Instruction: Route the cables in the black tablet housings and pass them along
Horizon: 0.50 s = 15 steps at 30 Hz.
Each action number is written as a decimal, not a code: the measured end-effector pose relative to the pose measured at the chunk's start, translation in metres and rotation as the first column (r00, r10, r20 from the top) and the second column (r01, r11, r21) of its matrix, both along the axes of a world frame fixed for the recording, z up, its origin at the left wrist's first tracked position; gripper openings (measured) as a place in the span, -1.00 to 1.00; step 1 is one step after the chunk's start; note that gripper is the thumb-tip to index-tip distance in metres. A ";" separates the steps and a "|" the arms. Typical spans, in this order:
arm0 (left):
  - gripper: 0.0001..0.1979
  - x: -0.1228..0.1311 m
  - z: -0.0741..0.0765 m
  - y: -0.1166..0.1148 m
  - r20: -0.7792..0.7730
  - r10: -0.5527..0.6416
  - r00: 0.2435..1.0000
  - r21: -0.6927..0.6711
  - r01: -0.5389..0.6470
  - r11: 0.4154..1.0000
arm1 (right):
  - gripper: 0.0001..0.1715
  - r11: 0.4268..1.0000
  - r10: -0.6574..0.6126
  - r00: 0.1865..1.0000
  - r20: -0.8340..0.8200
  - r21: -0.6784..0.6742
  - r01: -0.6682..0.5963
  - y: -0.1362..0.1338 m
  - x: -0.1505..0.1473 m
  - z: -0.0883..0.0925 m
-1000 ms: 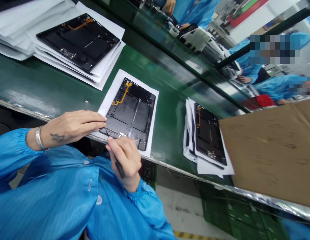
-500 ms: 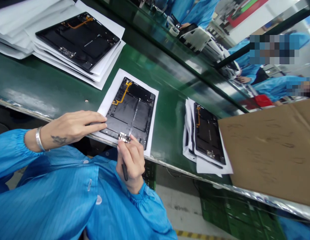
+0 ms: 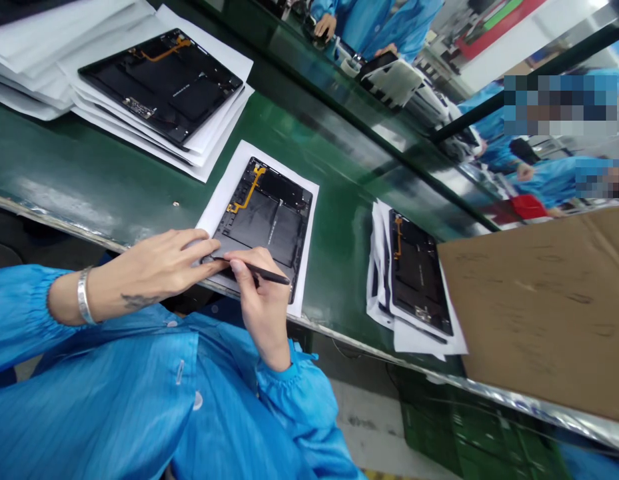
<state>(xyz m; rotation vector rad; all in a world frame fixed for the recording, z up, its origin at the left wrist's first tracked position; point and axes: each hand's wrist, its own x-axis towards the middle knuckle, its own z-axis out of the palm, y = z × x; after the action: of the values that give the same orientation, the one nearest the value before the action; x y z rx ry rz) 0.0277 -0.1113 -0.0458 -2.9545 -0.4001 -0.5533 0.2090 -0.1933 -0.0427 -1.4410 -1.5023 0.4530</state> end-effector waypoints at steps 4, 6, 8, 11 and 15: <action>-0.69 0.000 -0.001 0.000 0.005 0.004 1.000 0.010 -0.004 1.000 | -0.81 1.000 0.008 1.000 0.027 -0.020 -0.007 0.000 0.000 0.000; -0.70 0.000 -0.001 0.000 0.013 0.001 1.000 0.012 -0.001 1.000 | -0.81 1.000 0.010 0.999 0.046 -0.023 -0.009 -0.001 -0.001 0.000; -0.72 0.001 0.000 0.000 0.026 -0.009 1.000 0.014 0.008 1.000 | -0.81 1.000 0.015 0.998 0.064 -0.017 -0.014 -0.001 -0.001 0.000; -0.75 0.001 -0.001 0.000 0.048 -0.016 0.999 0.030 0.014 0.999 | -0.82 0.999 0.046 0.993 0.107 -0.009 -0.045 0.000 0.000 0.003; -0.76 -0.004 -0.006 0.008 0.134 -0.080 0.988 0.105 0.066 0.992 | -0.81 0.996 0.086 0.982 0.171 -0.017 -0.085 0.003 0.000 0.007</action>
<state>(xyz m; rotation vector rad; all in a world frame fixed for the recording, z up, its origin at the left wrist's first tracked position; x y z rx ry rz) 0.0233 -0.1038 -0.0517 -2.8540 -0.2682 -0.7661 0.2092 -0.1902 -0.0353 -1.4575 -1.7063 0.3969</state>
